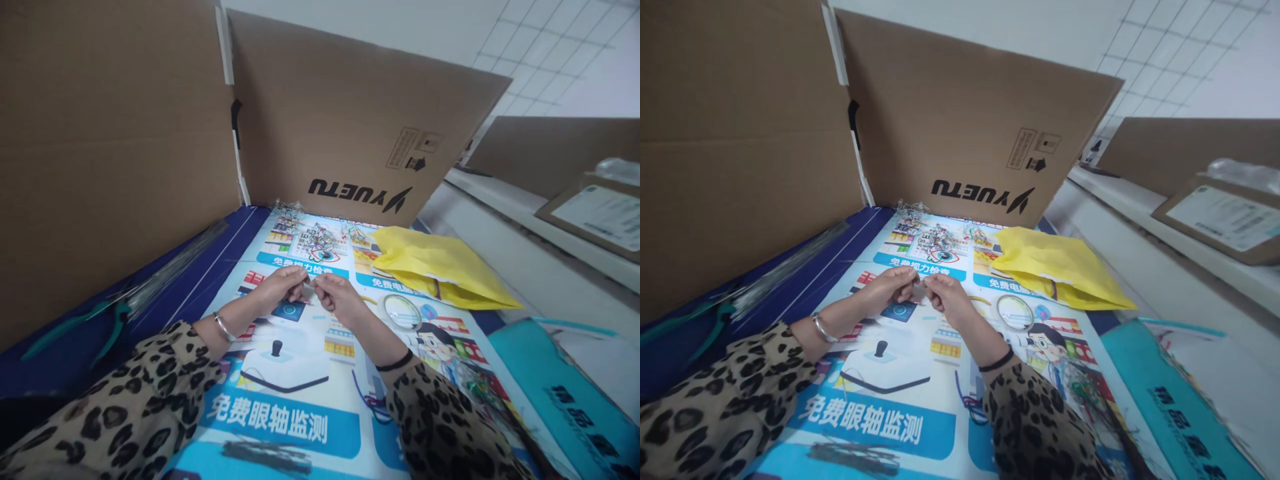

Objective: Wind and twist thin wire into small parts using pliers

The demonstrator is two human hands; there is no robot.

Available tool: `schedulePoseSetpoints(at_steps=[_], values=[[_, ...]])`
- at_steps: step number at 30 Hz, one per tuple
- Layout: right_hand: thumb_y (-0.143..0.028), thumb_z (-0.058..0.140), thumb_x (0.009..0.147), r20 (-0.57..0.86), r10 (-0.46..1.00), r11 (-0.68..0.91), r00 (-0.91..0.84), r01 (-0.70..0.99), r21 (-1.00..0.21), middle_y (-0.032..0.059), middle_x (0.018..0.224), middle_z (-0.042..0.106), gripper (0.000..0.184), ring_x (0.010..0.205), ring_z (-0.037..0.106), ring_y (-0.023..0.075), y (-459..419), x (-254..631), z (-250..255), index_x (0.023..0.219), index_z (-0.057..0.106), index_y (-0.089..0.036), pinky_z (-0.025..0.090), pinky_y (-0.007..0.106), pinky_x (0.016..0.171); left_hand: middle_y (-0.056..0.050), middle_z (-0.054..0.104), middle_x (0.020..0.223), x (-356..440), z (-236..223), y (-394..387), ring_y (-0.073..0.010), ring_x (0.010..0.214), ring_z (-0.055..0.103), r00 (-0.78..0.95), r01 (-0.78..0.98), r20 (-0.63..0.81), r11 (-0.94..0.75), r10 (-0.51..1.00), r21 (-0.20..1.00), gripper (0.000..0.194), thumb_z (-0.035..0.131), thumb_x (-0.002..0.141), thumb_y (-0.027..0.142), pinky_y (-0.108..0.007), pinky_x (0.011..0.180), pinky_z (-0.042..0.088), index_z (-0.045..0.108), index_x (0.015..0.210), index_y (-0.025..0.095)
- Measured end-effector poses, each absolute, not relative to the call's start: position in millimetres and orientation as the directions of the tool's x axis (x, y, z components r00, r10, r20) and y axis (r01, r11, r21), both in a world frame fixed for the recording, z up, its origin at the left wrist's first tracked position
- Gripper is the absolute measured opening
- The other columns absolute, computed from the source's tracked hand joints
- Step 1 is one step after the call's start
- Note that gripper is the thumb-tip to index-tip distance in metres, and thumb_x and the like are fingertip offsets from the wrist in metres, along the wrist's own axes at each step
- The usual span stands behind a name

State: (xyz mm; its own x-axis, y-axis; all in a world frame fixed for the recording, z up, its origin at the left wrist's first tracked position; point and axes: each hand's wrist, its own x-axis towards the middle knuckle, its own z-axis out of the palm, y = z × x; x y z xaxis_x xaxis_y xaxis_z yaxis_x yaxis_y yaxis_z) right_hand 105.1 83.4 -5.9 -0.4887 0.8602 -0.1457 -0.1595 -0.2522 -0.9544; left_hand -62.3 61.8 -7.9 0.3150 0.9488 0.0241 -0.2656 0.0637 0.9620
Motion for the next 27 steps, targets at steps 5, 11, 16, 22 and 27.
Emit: schedulePoseSetpoints(at_steps=[5, 11, 16, 22, 27], values=[[-0.037, 0.063, 0.069, -0.101, 0.860, -0.184, -0.501, -0.119, -0.976, -0.0065, 0.047, 0.045, 0.022, 0.035, 0.026, 0.0020, 82.5, 104.8, -6.9, 0.072, 0.059, -0.015, 0.010, 0.019, 0.036, 0.007, 0.042, 0.044, -61.7, -6.0, 60.1, -0.0055, 0.041, 0.035, 0.295, -0.146, 0.024, 0.020, 0.955, 0.989, 0.030, 0.059, 0.075, 0.042, -0.018, 0.046, 0.030, 0.046, 0.067, 0.017], [-0.032, 0.062, 0.066, -0.061, 0.874, -0.134, -0.482, -0.118, -0.984, -0.0096, 0.039, 0.035, 0.017, 0.034, 0.019, 0.0029, 79.7, 102.6, -5.0, 0.067, 0.058, -0.016, 0.009, 0.020, 0.036, 0.010, 0.036, 0.042, -57.4, -2.8, 57.8, -0.0040, 0.037, 0.031, 0.233, -0.104, 0.015, 0.010, 0.972, 0.995, 0.023, 0.060, 0.071, 0.035, -0.019, 0.043, 0.023, 0.047, 0.065, 0.016], [-0.030, 0.060, 0.066, -0.066, 0.880, -0.127, -0.470, -0.099, -0.987, -0.0098, 0.038, 0.035, 0.014, 0.034, 0.019, 0.0034, 76.9, 100.8, -2.8, 0.064, 0.056, -0.018, 0.010, 0.020, 0.036, 0.010, 0.036, 0.040, -55.9, -3.5, 57.1, -0.0041, 0.035, 0.032, 0.226, -0.096, 0.016, 0.006, 0.974, 0.995, 0.019, 0.059, 0.070, 0.031, -0.019, 0.043, 0.026, 0.048, 0.063, 0.017], [-0.025, 0.059, 0.064, -0.044, 0.900, -0.081, -0.433, -0.068, -0.994, -0.0108, 0.037, 0.030, 0.011, 0.034, 0.019, 0.0033, 75.1, 96.4, -0.6, 0.059, 0.053, -0.018, 0.011, 0.020, 0.036, 0.010, 0.035, 0.037, -54.5, -1.8, 54.2, -0.0038, 0.034, 0.031, 0.212, -0.122, 0.017, 0.009, 0.977, 0.993, 0.016, 0.057, 0.069, 0.027, -0.020, 0.045, 0.031, 0.048, 0.062, 0.017], [-0.028, 0.060, 0.066, -0.064, 0.891, -0.107, -0.449, -0.072, -0.992, -0.0105, 0.039, 0.032, 0.014, 0.034, 0.019, 0.0026, 75.1, 98.0, -1.2, 0.060, 0.052, -0.018, 0.011, 0.019, 0.036, 0.009, 0.038, 0.039, -55.9, -3.0, 54.7, -0.0035, 0.035, 0.031, 0.231, -0.150, 0.012, 0.023, 0.973, 0.988, 0.014, 0.057, 0.071, 0.026, -0.019, 0.045, 0.029, 0.049, 0.065, 0.016]])
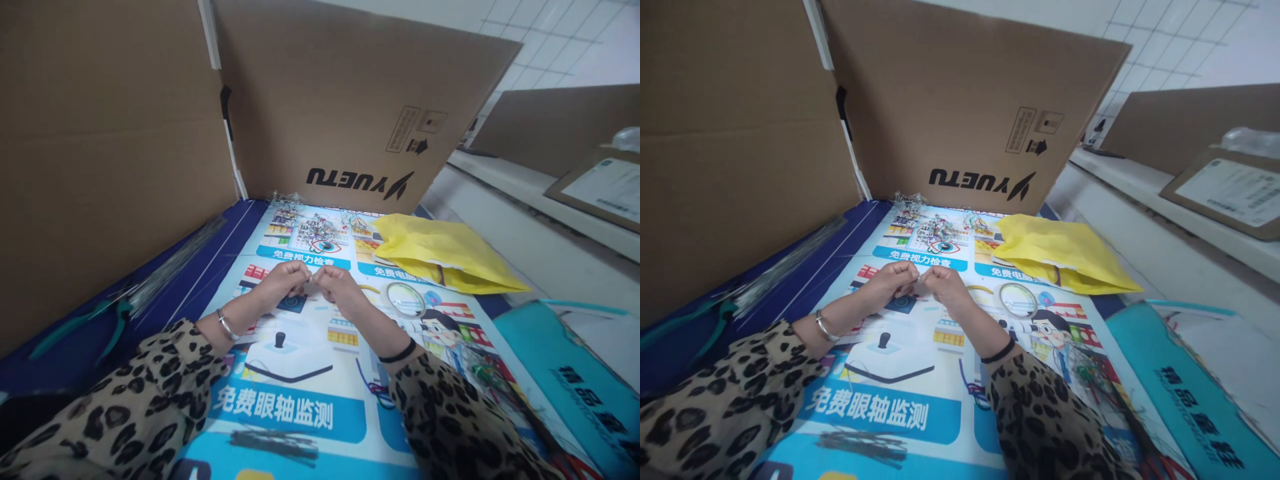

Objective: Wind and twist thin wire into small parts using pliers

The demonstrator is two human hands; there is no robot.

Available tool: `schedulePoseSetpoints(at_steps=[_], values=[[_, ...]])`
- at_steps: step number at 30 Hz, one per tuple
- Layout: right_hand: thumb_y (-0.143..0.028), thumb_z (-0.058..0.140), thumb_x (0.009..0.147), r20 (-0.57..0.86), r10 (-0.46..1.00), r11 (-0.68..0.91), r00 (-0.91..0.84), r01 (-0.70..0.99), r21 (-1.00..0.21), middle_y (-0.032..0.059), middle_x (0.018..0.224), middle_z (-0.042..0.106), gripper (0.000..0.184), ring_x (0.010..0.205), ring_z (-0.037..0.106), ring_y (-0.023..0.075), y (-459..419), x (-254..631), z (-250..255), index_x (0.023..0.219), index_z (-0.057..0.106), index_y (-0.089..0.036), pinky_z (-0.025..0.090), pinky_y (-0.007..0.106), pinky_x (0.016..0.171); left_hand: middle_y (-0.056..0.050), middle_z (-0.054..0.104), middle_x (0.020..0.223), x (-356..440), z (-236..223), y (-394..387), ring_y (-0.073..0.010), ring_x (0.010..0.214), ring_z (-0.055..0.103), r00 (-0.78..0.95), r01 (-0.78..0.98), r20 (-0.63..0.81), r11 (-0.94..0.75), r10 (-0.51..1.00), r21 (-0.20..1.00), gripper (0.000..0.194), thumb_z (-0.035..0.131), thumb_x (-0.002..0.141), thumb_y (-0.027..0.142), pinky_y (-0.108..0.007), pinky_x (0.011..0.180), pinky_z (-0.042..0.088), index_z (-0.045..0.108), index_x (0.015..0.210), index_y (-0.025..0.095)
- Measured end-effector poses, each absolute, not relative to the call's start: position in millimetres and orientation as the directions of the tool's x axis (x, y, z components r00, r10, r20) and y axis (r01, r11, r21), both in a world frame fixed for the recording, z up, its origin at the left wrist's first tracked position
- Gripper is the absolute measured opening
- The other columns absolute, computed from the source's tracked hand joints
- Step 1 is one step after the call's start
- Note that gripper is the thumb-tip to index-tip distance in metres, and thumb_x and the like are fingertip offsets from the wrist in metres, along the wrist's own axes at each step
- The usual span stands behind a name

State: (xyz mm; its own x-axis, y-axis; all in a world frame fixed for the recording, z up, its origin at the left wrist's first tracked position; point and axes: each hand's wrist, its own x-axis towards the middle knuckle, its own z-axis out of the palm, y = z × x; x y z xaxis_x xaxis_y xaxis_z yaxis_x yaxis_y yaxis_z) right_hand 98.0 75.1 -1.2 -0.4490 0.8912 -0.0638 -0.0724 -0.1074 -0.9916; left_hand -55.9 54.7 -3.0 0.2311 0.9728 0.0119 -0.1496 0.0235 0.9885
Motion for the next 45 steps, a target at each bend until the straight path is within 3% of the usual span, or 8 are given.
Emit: schedulePoseSetpoints(at_steps=[4, 8, 13, 16, 20, 26, 38, 45], values=[[-0.041, 0.058, 0.072, -0.084, 0.876, -0.145, -0.474, -0.094, -0.985, -0.0054, 0.053, 0.050, 0.025, 0.037, 0.031, 0.0027, 77.1, 103.1, -5.7, 0.076, 0.060, -0.017, 0.013, 0.018, 0.036, 0.009, 0.039, 0.039, -59.3, -3.9, 57.2, -0.0040, 0.035, 0.032, 0.221, -0.192, 0.014, 0.030, 0.975, 0.981, 0.016, 0.056, 0.074, 0.029, -0.019, 0.044, 0.027, 0.049, 0.068, 0.016], [-0.046, 0.058, 0.072, -0.083, 0.893, -0.149, -0.443, -0.118, -0.982, -0.0035, 0.060, 0.053, 0.030, 0.039, 0.032, 0.0031, 78.7, 103.5, -8.4, 0.080, 0.061, -0.017, 0.014, 0.018, 0.036, 0.008, 0.040, 0.040, -60.3, -3.3, 58.2, -0.0044, 0.035, 0.033, 0.214, -0.189, 0.009, 0.032, 0.977, 0.982, 0.020, 0.057, 0.074, 0.032, -0.018, 0.041, 0.024, 0.048, 0.067, 0.016], [-0.038, 0.061, 0.070, 0.091, 0.946, 0.121, -0.311, 0.078, -0.990, -0.0032, 0.060, 0.054, 0.019, 0.045, 0.038, 0.0066, 75.1, 96.9, -10.5, 0.073, 0.059, -0.019, 0.029, 0.020, 0.042, 0.007, 0.042, 0.040, -59.5, -5.6, 59.0, -0.0051, 0.036, 0.035, 0.228, -0.151, 0.017, 0.018, 0.973, 0.988, 0.020, 0.057, 0.074, 0.033, -0.018, 0.041, 0.026, 0.048, 0.067, 0.016], [-0.033, 0.056, 0.074, 0.277, 0.926, 0.349, -0.257, 0.295, -0.890, -0.0009, 0.065, 0.059, 0.013, 0.058, 0.050, 0.0121, 71.6, 95.4, -13.0, 0.075, 0.060, -0.021, 0.041, 0.024, 0.057, 0.007, 0.043, 0.041, -59.4, -6.4, 58.6, -0.0055, 0.036, 0.036, 0.240, -0.121, 0.021, 0.008, 0.971, 0.993, 0.021, 0.056, 0.075, 0.034, -0.018, 0.041, 0.028, 0.049, 0.067, 0.016], [-0.029, 0.047, 0.081, 0.443, 0.838, 0.545, -0.318, 0.510, -0.666, 0.0026, 0.081, 0.064, 0.016, 0.070, 0.056, 0.0149, 68.6, 97.0, -15.7, 0.083, 0.062, -0.023, 0.043, 0.027, 0.069, 0.006, 0.044, 0.042, -60.1, -5.8, 57.2, -0.0052, 0.038, 0.037, 0.255, -0.079, 0.037, -0.017, 0.966, 0.997, 0.024, 0.054, 0.077, 0.036, -0.017, 0.041, 0.028, 0.049, 0.065, 0.016], [-0.021, 0.042, 0.080, 0.511, 0.785, 0.603, -0.350, 0.623, -0.499, 0.0032, 0.074, 0.063, 0.019, 0.070, 0.056, 0.0150, 67.6, 96.6, -16.2, 0.072, 0.059, -0.021, 0.039, 0.025, 0.067, 0.006, 0.042, 0.046, -59.5, -2.1, 55.7, -0.0057, 0.040, 0.037, 0.267, -0.036, 0.042, -0.034, 0.963, 0.999, 0.026, 0.055, 0.076, 0.038, -0.017, 0.040, 0.028, 0.047, 0.065, 0.016], [-0.024, 0.046, 0.075, 0.377, 0.903, 0.429, -0.206, 0.377, -0.821, -0.0023, 0.063, 0.055, 0.010, 0.057, 0.047, 0.0117, 72.7, 98.5, -15.6, 0.069, 0.054, -0.021, 0.037, 0.023, 0.057, 0.002, 0.054, 0.064, -57.9, -7.4, 58.3, -0.0090, 0.053, 0.048, 0.260, -0.034, 0.111, -0.106, 0.959, 0.994, 0.031, 0.051, 0.080, 0.046, -0.020, 0.053, 0.040, 0.054, 0.084, 0.016], [-0.026, 0.047, 0.076, 0.358, 0.905, 0.420, -0.229, 0.355, -0.835, -0.0023, 0.062, 0.053, 0.011, 0.057, 0.045, 0.0116, 75.5, 99.0, -19.0, 0.072, 0.056, -0.021, 0.037, 0.023, 0.056, 0.003, 0.054, 0.065, -57.7, -1.6, 55.3, -0.0096, 0.055, 0.051, 0.188, 0.269, 0.196, -0.242, 0.963, 0.932, 0.020, 0.049, 0.081, 0.035, -0.020, 0.054, 0.039, 0.059, 0.083, 0.017]])
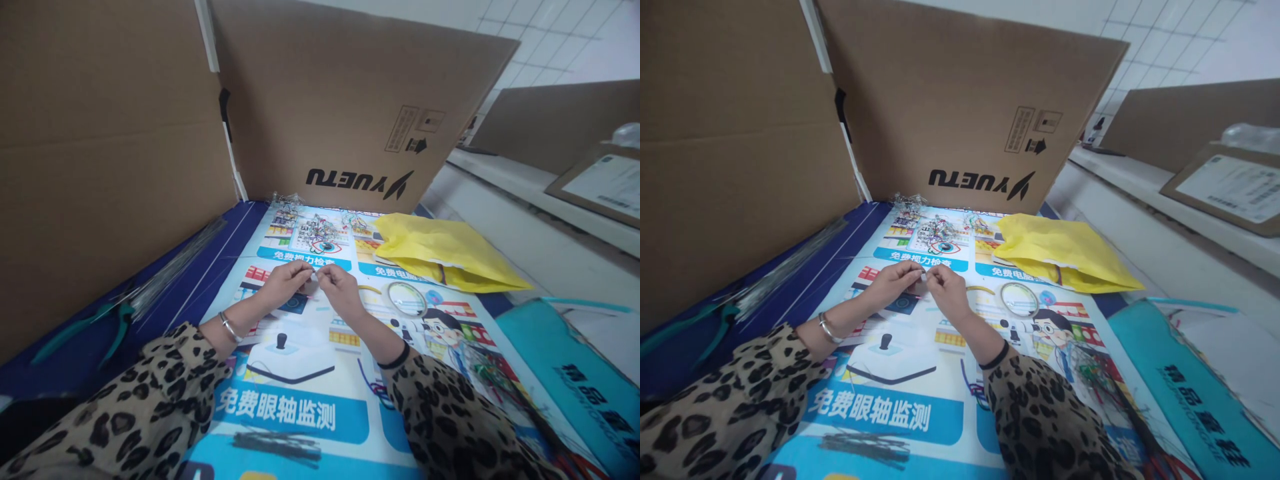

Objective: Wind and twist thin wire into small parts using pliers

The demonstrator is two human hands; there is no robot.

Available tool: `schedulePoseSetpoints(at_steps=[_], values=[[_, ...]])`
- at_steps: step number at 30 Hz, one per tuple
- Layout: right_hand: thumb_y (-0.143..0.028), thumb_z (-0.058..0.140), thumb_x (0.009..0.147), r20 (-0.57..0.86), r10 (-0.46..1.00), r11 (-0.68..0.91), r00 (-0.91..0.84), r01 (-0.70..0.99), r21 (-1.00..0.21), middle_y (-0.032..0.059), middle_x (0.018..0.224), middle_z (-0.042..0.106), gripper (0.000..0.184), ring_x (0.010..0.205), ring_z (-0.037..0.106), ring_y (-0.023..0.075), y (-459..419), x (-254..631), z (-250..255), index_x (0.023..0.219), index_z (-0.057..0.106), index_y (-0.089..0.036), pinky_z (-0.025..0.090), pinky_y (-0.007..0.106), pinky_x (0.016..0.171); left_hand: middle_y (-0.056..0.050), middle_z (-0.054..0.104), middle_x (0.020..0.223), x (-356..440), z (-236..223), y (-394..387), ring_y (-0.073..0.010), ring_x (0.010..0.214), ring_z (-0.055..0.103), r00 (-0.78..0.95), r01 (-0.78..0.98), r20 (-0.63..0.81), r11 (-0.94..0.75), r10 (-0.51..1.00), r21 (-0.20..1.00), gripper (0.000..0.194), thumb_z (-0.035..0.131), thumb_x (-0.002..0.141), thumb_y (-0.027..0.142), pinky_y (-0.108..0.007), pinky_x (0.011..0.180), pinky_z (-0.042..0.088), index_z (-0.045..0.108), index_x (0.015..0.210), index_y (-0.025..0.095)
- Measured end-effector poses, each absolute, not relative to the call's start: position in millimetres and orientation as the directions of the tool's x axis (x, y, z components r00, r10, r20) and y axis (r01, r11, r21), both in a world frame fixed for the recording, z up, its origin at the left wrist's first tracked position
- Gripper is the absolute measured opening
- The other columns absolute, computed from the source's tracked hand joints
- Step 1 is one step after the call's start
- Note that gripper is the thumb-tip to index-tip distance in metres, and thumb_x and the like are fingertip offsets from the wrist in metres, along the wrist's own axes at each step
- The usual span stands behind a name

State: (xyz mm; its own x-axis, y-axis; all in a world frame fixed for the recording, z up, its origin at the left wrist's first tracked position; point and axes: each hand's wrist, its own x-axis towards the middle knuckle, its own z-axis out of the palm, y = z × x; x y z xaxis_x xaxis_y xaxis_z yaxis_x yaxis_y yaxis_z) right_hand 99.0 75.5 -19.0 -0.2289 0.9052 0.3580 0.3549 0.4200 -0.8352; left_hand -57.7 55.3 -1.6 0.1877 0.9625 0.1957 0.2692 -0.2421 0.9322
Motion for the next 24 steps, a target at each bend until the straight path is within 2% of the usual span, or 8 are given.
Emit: schedulePoseSetpoints(at_steps=[4, 8, 15, 21, 24], values=[[-0.027, 0.047, 0.075, 0.347, 0.908, 0.413, -0.233, 0.376, -0.829, -0.0021, 0.062, 0.054, 0.012, 0.056, 0.045, 0.0113, 75.3, 98.1, -18.9, 0.071, 0.057, -0.020, 0.036, 0.023, 0.055, 0.003, 0.055, 0.064, -57.1, 1.2, 52.9, -0.0104, 0.055, 0.051, 0.179, 0.357, 0.238, -0.288, 0.955, 0.889, 0.018, 0.047, 0.082, 0.030, -0.020, 0.054, 0.039, 0.060, 0.085, 0.018], [-0.026, 0.046, 0.075, 0.350, 0.905, 0.422, -0.242, 0.413, -0.807, -0.0021, 0.061, 0.054, 0.015, 0.055, 0.045, 0.0111, 73.6, 96.8, -18.5, 0.072, 0.059, -0.020, 0.036, 0.023, 0.055, 0.004, 0.053, 0.060, -57.5, 1.4, 53.2, -0.0106, 0.055, 0.050, 0.186, 0.446, 0.265, -0.322, 0.946, 0.835, 0.017, 0.045, 0.083, 0.027, -0.020, 0.055, 0.038, 0.059, 0.078, 0.018], [-0.023, 0.046, 0.073, 0.405, 0.878, 0.479, -0.256, 0.489, -0.729, -0.0020, 0.062, 0.057, 0.015, 0.055, 0.047, 0.0108, 73.1, 96.9, -19.0, 0.072, 0.061, -0.019, 0.037, 0.021, 0.055, 0.004, 0.054, 0.064, -59.0, -0.6, 54.7, -0.0110, 0.061, 0.050, 0.209, 0.589, 0.332, -0.389, 0.920, 0.708, 0.014, 0.043, 0.082, 0.021, -0.021, 0.059, 0.037, 0.056, 0.076, 0.019], [-0.019, 0.046, 0.069, 0.431, 0.864, 0.502, -0.260, 0.504, -0.703, -0.0032, 0.057, 0.051, 0.012, 0.053, 0.044, 0.0103, 71.2, 96.6, -15.4, 0.065, 0.058, -0.020, 0.035, 0.021, 0.053, 0.003, 0.057, 0.070, -59.4, -3.3, 54.7, -0.0112, 0.066, 0.051, 0.244, 0.627, 0.383, -0.446, 0.891, 0.638, 0.014, 0.042, 0.080, 0.016, -0.021, 0.061, 0.037, 0.056, 0.075, 0.019], [-0.019, 0.047, 0.070, 0.424, 0.866, 0.500, -0.265, 0.504, -0.704, -0.0033, 0.057, 0.051, 0.012, 0.053, 0.044, 0.0104, 71.2, 96.7, -16.1, 0.066, 0.057, -0.019, 0.034, 0.021, 0.053, 0.003, 0.056, 0.068, -59.1, -1.3, 54.2, -0.0111, 0.064, 0.050, 0.248, 0.628, 0.358, -0.431, 0.900, 0.649, 0.014, 0.042, 0.079, 0.017, -0.021, 0.060, 0.036, 0.055, 0.074, 0.018]])
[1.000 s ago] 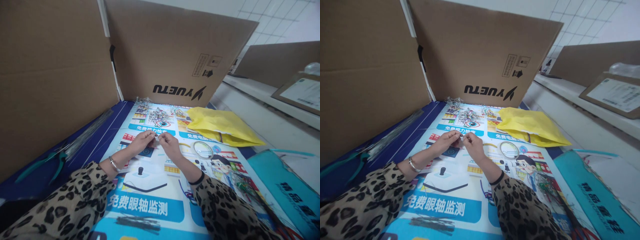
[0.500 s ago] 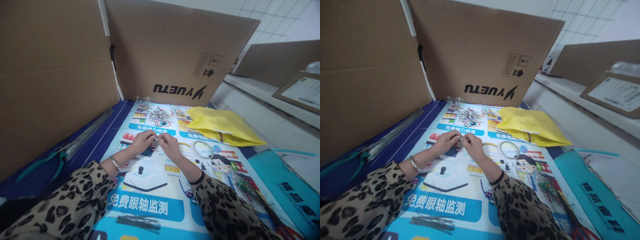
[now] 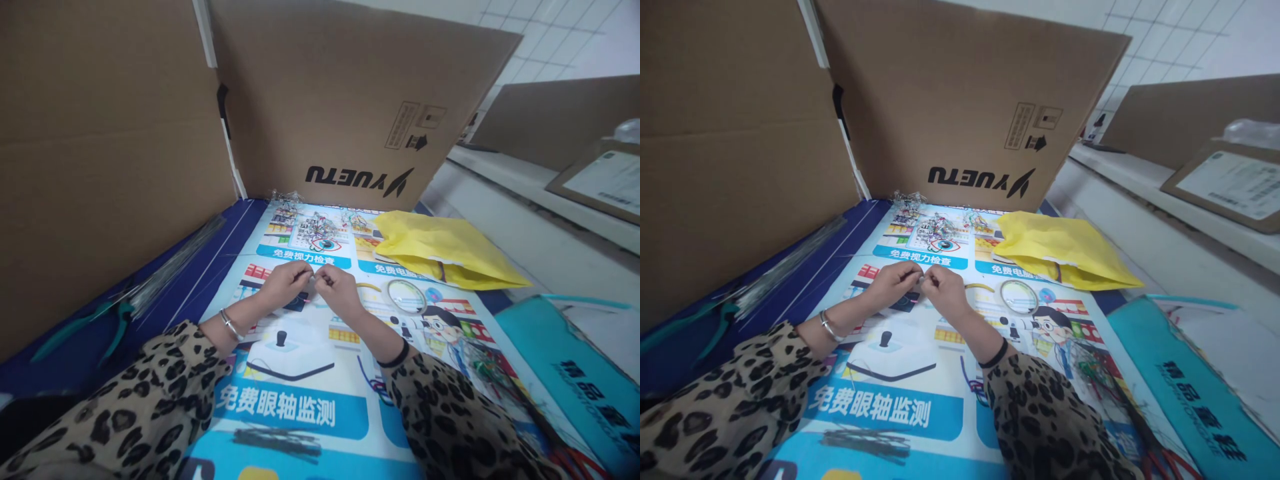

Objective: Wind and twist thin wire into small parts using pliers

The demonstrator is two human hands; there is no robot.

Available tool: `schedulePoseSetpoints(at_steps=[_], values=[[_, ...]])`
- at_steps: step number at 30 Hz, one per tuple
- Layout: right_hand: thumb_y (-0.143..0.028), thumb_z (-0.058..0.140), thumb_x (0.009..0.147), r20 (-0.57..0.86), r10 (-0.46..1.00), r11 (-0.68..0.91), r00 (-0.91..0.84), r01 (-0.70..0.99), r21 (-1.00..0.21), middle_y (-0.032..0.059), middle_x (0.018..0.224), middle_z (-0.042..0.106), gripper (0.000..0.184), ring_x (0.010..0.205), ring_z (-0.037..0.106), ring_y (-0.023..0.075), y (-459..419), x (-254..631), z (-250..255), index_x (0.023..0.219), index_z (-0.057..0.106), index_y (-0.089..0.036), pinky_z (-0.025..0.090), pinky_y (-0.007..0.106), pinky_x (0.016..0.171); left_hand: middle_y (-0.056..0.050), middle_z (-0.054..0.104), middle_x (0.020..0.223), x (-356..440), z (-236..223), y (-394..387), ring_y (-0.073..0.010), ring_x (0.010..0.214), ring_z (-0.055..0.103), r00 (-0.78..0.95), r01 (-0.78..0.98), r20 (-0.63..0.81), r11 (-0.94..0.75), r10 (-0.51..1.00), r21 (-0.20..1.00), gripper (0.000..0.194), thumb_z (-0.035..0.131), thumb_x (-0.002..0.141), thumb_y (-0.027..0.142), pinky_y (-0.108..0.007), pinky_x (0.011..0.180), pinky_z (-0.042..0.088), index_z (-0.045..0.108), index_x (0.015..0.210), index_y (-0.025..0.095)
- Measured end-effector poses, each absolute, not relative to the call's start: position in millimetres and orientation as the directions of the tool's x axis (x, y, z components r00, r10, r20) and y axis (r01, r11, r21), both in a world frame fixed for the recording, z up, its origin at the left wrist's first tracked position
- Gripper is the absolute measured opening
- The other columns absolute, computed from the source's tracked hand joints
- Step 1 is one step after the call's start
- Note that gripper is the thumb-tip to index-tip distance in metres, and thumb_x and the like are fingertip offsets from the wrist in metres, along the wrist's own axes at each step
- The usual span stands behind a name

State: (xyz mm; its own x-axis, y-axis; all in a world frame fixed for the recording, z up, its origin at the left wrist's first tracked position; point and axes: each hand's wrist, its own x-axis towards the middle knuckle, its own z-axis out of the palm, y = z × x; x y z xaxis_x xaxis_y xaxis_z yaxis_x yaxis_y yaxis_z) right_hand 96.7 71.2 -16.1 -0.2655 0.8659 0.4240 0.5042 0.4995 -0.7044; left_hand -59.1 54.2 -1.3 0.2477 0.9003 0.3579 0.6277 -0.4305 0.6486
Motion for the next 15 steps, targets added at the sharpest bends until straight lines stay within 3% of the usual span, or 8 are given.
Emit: schedulePoseSetpoints(at_steps=[7, 15], values=[[-0.031, 0.045, 0.080, 0.335, 0.905, 0.417, -0.263, 0.382, -0.825, -0.0029, 0.061, 0.057, 0.018, 0.056, 0.049, 0.0114, 75.3, 96.9, -23.0, 0.078, 0.060, -0.020, 0.038, 0.022, 0.056, 0.002, 0.056, 0.070, -59.5, -0.2, 54.3, -0.0118, 0.067, 0.051, 0.075, 0.599, 0.341, -0.316, 0.937, 0.736, 0.016, 0.042, 0.082, 0.027, -0.021, 0.063, 0.038, 0.055, 0.077, 0.019], [-0.026, 0.046, 0.079, 0.417, 0.881, 0.473, -0.223, 0.421, -0.774, -0.0022, 0.066, 0.060, 0.015, 0.062, 0.052, 0.0121, 72.8, 97.4, -19.1, 0.072, 0.059, -0.020, 0.040, 0.022, 0.061, 0.003, 0.055, 0.071, -58.0, -6.0, 55.0, -0.0124, 0.067, 0.052, 0.110, 0.654, 0.337, -0.323, 0.935, 0.684, 0.016, 0.039, 0.085, 0.029, -0.022, 0.063, 0.037, 0.051, 0.078, 0.021]])
